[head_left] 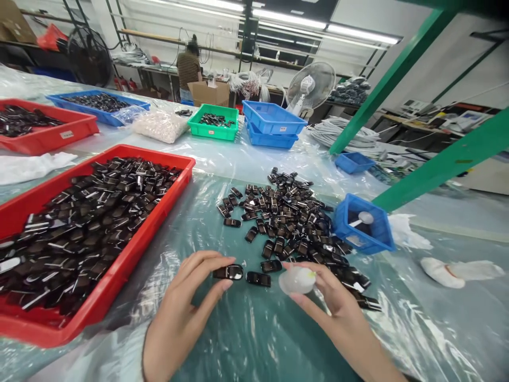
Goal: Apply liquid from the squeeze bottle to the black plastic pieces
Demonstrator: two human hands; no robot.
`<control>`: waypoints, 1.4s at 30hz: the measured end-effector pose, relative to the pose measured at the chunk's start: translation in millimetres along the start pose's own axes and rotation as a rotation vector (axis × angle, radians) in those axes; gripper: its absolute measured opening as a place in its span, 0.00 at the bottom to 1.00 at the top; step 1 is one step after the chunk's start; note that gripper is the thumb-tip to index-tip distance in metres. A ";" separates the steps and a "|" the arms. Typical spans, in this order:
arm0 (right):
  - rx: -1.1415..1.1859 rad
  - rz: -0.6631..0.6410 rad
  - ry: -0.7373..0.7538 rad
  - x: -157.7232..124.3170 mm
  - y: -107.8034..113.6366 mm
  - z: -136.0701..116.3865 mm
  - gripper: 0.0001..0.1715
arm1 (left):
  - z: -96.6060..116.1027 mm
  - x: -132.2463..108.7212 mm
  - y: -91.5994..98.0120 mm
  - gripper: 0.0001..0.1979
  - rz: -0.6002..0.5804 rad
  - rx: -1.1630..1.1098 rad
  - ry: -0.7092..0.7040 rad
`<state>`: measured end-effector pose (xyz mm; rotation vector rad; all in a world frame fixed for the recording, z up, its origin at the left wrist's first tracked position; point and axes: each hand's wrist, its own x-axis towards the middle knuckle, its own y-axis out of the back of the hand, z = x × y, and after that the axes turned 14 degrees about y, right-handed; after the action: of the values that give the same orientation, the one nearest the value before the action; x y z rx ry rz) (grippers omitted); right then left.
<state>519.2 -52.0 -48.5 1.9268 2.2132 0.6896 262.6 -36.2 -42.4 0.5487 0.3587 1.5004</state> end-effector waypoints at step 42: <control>0.892 -0.097 -0.154 23.8 -53.4 -68.1 0.07 | 5.1 -7.9 9.4 0.10 0.081 0.016 -0.431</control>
<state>440.4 -50.7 -5.5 2.0336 2.7274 -0.5613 257.1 -44.8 -33.9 0.8863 0.0127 1.4123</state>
